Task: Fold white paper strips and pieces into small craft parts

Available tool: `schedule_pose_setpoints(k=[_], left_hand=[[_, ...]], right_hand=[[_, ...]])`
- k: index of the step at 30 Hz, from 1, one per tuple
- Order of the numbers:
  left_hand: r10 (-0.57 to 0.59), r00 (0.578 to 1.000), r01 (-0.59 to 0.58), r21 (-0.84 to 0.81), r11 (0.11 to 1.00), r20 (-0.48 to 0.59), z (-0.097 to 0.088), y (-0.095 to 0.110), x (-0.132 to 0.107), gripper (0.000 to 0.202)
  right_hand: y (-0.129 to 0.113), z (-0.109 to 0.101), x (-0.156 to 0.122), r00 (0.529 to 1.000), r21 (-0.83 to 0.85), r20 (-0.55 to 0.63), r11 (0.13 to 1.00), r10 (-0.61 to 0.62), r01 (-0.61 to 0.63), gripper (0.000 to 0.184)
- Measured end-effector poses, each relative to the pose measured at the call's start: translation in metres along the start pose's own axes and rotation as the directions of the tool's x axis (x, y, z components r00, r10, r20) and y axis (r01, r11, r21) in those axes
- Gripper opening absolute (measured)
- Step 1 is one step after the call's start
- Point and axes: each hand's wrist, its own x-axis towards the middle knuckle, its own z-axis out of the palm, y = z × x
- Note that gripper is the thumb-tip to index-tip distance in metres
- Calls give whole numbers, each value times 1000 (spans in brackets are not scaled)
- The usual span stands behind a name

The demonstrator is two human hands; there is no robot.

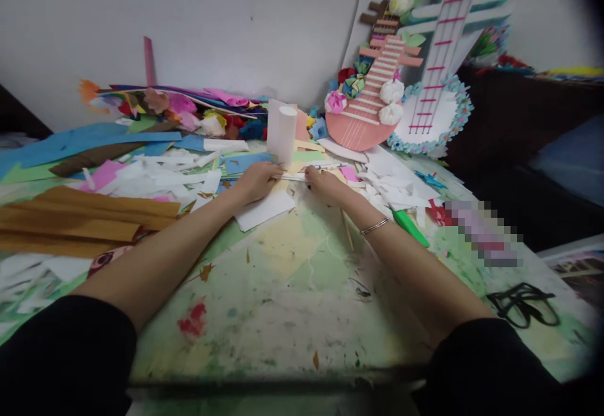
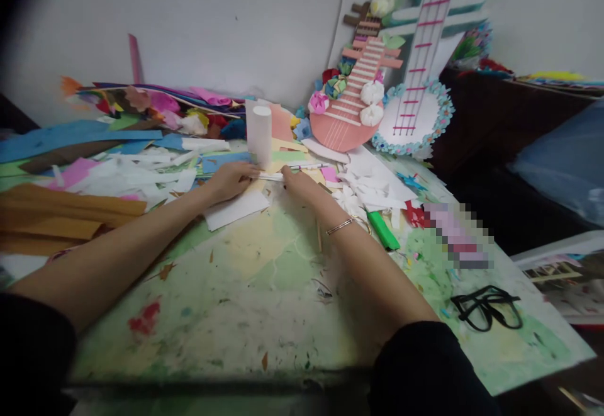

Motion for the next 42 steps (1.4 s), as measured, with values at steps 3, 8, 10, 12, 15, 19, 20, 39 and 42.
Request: schedule_pose_setpoints(k=[3,8,10,12,15,19,20,39,42], left_hand=[[-90,996,89,46,995,19,-18,8,-16,37],[-212,966,189,157,969,148,-29,22,-60,36],[-259,953,228,193,954,155,-31,24,-74,39],[-335,919,300,183,936,208,-35,24,-82,38],[-429,836,424,94,901,342,-44,24,-85,33],[-457,815,469,58,881,356,-54,24,-84,31],[-466,815,477,56,877,344,-55,24,-85,30],[-515,691,580,-814,-24,508,-51,65,-90,13],[-405,708,600,-795,-86,578,-49,76,-92,13]], right_hand=[[-3,-13,-17,999,78,-43,996,-30,34,44],[-28,-24,-65,994,299,-101,952,-32,61,48],[-42,-22,-82,994,357,-103,931,-41,76,49],[-54,-17,-95,993,404,-107,911,-48,88,48],[-60,-7,-104,990,402,-100,906,-98,130,48],[-48,4,-105,983,364,-107,915,-146,176,47],[-44,6,-104,984,359,-107,917,-143,173,47],[-58,5,-110,858,316,-448,853,-252,415,36],[-66,6,-111,788,281,-553,830,-270,482,27]])
